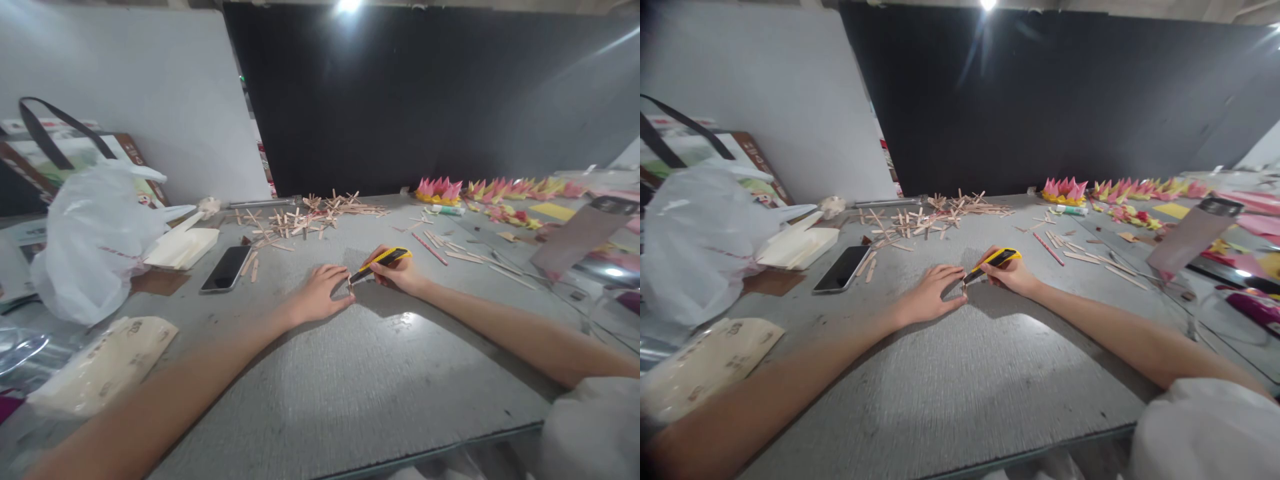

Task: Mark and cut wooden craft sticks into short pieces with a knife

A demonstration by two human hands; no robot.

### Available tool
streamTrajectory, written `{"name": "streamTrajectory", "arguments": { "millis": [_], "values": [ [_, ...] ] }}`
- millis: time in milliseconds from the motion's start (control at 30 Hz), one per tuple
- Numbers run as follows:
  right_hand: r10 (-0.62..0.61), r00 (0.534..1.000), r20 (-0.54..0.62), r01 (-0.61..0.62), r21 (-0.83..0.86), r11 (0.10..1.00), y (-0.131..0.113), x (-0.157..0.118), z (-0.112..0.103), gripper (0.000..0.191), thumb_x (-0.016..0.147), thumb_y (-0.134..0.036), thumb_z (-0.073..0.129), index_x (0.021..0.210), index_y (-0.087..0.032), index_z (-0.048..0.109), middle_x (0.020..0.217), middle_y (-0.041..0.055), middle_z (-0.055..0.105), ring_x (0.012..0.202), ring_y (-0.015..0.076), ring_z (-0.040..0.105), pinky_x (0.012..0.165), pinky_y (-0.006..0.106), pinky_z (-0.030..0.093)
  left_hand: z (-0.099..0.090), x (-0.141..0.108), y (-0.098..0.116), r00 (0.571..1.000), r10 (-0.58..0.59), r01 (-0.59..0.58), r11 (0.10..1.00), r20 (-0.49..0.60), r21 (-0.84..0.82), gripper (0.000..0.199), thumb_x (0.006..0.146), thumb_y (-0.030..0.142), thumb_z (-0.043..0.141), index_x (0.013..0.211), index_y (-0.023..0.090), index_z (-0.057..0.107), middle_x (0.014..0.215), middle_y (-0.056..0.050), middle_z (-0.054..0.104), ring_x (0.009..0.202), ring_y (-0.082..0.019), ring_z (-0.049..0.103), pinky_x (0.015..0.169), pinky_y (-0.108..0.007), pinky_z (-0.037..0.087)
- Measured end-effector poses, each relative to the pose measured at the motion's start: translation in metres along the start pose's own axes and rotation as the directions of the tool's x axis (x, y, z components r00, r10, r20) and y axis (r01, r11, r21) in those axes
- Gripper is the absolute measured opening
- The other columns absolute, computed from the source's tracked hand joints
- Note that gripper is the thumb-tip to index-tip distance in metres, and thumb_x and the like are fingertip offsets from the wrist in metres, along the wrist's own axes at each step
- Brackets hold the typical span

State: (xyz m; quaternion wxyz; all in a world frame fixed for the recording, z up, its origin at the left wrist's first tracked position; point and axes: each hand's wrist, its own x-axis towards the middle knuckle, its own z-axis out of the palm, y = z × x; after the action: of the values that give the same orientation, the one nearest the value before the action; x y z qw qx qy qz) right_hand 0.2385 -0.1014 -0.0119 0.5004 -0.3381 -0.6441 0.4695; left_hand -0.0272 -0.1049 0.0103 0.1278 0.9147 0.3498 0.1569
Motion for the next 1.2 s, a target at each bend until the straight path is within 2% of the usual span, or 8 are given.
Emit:
{"name": "streamTrajectory", "arguments": {
  "millis": [300,800,1200],
  "values": [
    [0.028,1.0,0.001,-0.028,-0.057,0.998,-0.013,-0.002,0.002,0.043,0.087,-0.06,0.08,0.098,-0.019,0.071,0.062,-0.0009,0.063,0.051,0.0139,0.055,0.046,0.026,0.04,0.003,-0.001,-0.003,1.0,0.01,-0.01,1.0,0.001,0.018,0.063,0.099,0.064,0.057,0.148,0.024,0.059,0.157,-0.011,0.056,0.149,-0.032,0.043,0.124,-0.053,0.034],
    [0.007,1.0,-0.03,-0.009,-0.072,0.997,-0.009,0.0,0.003,0.04,0.088,-0.058,0.08,0.095,-0.02,0.07,0.059,-0.0023,0.06,0.048,0.0133,0.053,0.044,0.025,0.037,0.003,-0.001,-0.002,1.0,0.03,-0.03,0.999,-0.004,0.037,0.062,0.1,0.062,0.056,0.148,0.023,0.058,0.157,-0.011,0.056,0.148,-0.032,0.045,0.123,-0.052,0.034],
    [0.015,1.0,-0.026,-0.017,-0.08,0.997,-0.015,-0.002,0.005,0.043,0.088,-0.06,0.078,0.096,-0.019,0.068,0.058,-0.0033,0.059,0.048,0.0123,0.053,0.044,0.024,0.036,0.003,-0.001,-0.002,1.0,0.027,-0.027,0.999,0.003,0.044,0.062,0.1,0.061,0.056,0.148,0.022,0.058,0.157,-0.012,0.056,0.148,-0.032,0.045,0.123,-0.052,0.034]
  ]
}}
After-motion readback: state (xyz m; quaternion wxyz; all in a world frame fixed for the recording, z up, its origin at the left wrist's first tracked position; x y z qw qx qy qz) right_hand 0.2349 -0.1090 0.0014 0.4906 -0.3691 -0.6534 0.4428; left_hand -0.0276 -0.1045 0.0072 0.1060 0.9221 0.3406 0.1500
